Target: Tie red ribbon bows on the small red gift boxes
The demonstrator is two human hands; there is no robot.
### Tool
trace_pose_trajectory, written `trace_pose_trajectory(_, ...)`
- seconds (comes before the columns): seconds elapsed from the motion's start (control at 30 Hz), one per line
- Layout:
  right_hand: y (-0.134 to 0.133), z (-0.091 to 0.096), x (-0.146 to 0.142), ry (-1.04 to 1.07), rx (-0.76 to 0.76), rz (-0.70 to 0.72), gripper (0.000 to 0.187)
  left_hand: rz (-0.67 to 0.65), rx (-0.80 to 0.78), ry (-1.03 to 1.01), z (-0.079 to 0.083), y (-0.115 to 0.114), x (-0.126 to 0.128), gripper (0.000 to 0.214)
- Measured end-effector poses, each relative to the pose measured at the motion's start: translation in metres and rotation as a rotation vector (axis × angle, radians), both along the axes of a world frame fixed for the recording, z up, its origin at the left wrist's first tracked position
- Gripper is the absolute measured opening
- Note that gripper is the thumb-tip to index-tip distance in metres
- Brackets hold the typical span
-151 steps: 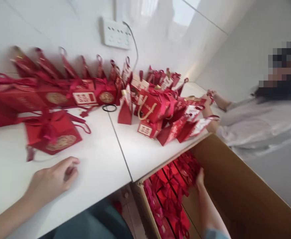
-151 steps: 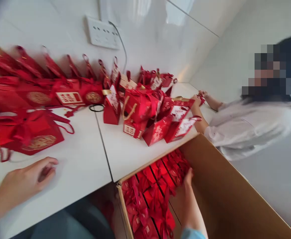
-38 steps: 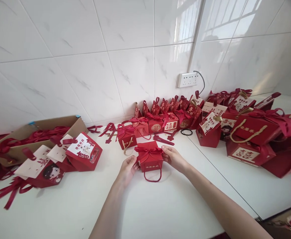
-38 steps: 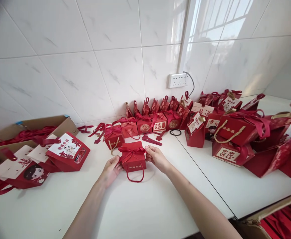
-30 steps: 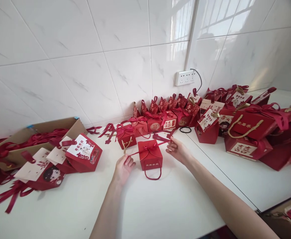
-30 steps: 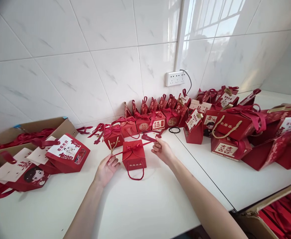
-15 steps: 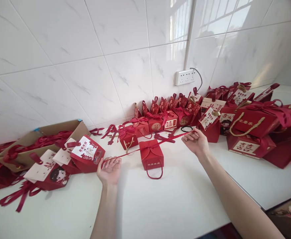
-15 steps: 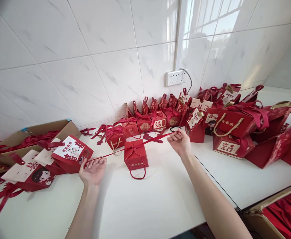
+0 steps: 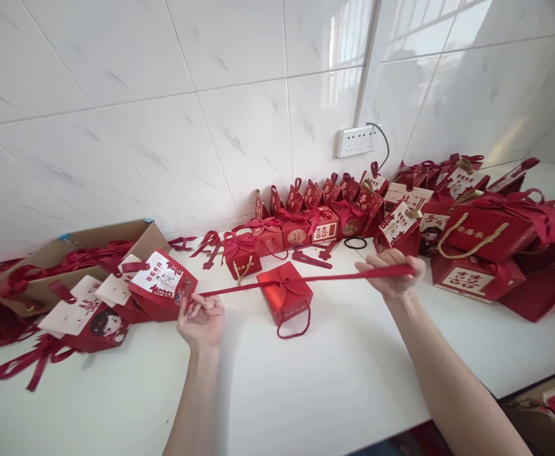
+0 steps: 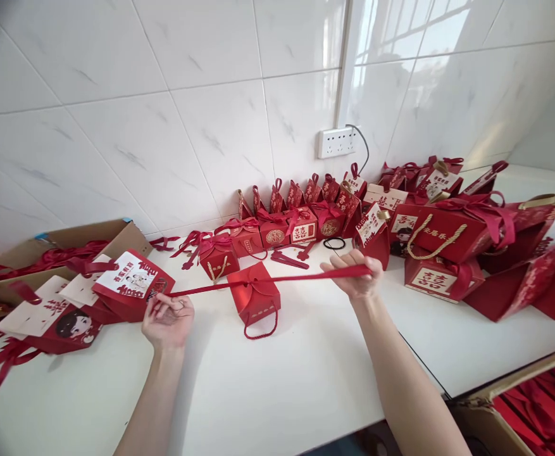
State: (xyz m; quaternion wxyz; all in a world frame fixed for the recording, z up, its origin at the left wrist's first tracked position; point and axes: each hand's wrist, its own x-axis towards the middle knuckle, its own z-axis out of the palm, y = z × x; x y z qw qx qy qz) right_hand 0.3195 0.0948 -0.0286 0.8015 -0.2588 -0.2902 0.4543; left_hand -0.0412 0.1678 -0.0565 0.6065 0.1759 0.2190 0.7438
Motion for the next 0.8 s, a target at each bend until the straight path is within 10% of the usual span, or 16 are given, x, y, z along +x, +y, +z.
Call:
trace_pose_trajectory(0.23,0.013,0.0,-0.026,-0.211,-0.177,0.138,0.045,-0.088,-0.099,0.173,-0.003,-0.01,0.034,0.02)
trace_pose_trajectory(0.43,0.016,-0.012,-0.083,-0.779,-0.152,0.078,0.022,-0.256,0.276,0.908,-0.007,-0.038,0.077,0.043)
trace_pose_trajectory(0.8,-0.006,0.009,-0.079,-1.39,-0.021,0.161,0.013,-0.27,0.447,1.227,-0.007,-0.05,0.078,0.022)
